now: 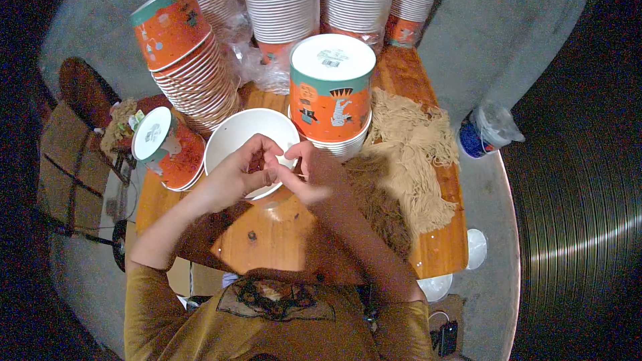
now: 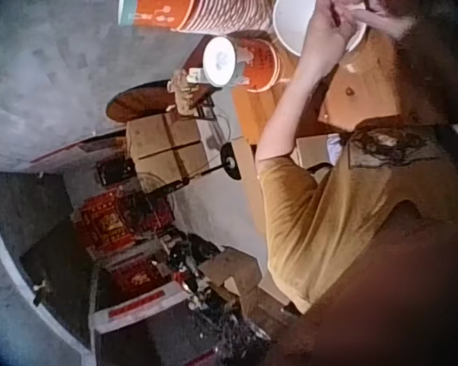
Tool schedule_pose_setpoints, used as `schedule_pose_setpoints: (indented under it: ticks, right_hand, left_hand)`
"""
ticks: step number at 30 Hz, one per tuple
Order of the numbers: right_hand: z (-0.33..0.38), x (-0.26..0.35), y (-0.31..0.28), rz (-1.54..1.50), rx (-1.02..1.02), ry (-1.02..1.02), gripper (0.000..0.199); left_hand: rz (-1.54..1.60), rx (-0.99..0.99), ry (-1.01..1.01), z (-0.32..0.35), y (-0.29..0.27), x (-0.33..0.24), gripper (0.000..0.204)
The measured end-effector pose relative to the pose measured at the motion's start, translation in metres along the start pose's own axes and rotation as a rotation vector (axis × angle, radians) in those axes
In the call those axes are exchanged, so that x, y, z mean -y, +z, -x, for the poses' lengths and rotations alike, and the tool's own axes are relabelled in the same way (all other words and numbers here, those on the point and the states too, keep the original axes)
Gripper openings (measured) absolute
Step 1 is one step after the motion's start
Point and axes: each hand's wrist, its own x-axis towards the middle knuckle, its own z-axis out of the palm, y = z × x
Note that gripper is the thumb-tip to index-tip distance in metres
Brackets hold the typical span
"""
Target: Placing shredded brown material into paper cups and using toothpicks to organize it.
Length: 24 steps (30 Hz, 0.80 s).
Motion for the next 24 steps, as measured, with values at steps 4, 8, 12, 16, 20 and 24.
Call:
schedule_pose_setpoints:
  ticks: [4, 8, 12, 16, 20, 24]
  right_hand:
    - [-0.002, 0.010, -0.001, -0.037, 0.078, 0.127, 0.021]
    - [0.001, 0.014, -0.002, 0.118, 0.044, -0.110, 0.017]
    - [0.003, 0.012, -0.002, 0.102, 0.131, 0.063, 0.016]
    - [0.004, 0.009, 0.002, -0.014, 0.089, 0.166, 0.014]
    - [0.005, 0.006, 0.007, -0.069, 0.082, 0.195, 0.015]
    - [0.007, 0.005, 0.006, -0.049, 0.072, 0.227, 0.014]
  left_hand:
    - [0.011, -0.015, 0.014, 0.001, 0.000, -0.001, 0.031]
    - [-0.007, -0.032, 0.009, 0.002, -0.001, 0.000, 0.036]
    - [-0.068, -0.058, 0.046, 0.003, 0.001, -0.001, 0.033]
    - [-0.261, -0.048, 0.063, 0.006, 0.001, -0.005, 0.022]
    - [-0.347, -0.047, 0.048, 0.007, 0.000, -0.006, 0.014]
    - [-0.421, -0.060, 0.129, 0.006, 0.000, -0.006, 0.013]
